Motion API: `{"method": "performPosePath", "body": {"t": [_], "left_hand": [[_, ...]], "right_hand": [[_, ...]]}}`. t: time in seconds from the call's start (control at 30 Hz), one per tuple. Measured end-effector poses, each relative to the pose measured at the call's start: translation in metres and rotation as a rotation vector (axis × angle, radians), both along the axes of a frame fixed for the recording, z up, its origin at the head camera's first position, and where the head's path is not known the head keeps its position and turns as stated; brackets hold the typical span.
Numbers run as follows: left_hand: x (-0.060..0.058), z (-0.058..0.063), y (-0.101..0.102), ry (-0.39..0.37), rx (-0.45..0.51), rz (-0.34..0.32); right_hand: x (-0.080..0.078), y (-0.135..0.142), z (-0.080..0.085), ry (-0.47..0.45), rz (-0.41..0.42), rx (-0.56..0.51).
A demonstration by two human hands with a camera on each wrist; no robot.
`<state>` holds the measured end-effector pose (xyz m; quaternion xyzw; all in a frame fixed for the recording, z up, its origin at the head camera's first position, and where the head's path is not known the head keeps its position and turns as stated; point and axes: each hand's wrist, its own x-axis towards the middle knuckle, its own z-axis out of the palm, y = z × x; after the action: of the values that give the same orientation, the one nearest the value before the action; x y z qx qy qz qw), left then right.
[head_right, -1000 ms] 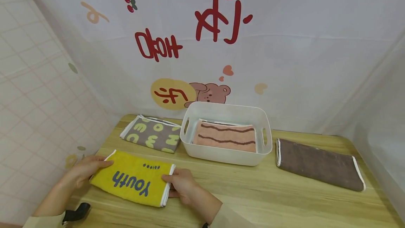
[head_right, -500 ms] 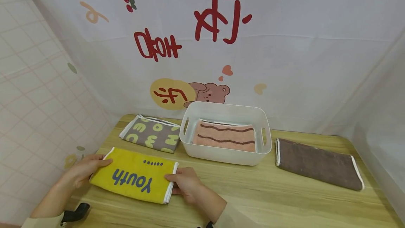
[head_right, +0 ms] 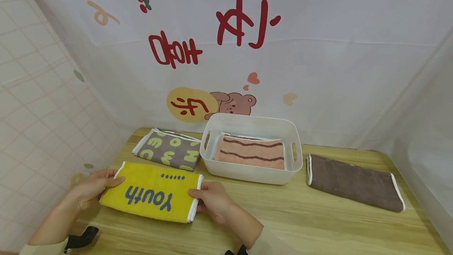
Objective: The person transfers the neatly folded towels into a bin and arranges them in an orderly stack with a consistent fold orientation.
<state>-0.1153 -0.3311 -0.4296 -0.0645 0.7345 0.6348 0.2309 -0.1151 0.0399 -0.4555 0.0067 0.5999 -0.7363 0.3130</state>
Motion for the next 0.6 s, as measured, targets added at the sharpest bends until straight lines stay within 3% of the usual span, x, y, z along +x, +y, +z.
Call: {"method": "performPosePath", "body": {"t": [0.27, 0.6], "left_hand": [[0.001, 0.011, 0.008, -0.009, 0.111, -0.007], [0.000, 0.019, 0.015, 0.002, 0.140, 0.013]], "right_hand": [[-0.003, 0.012, 0.008, 0.021, 0.014, -0.043], [-0.004, 0.021, 0.022, 0.037, 0.014, -0.060]]}}
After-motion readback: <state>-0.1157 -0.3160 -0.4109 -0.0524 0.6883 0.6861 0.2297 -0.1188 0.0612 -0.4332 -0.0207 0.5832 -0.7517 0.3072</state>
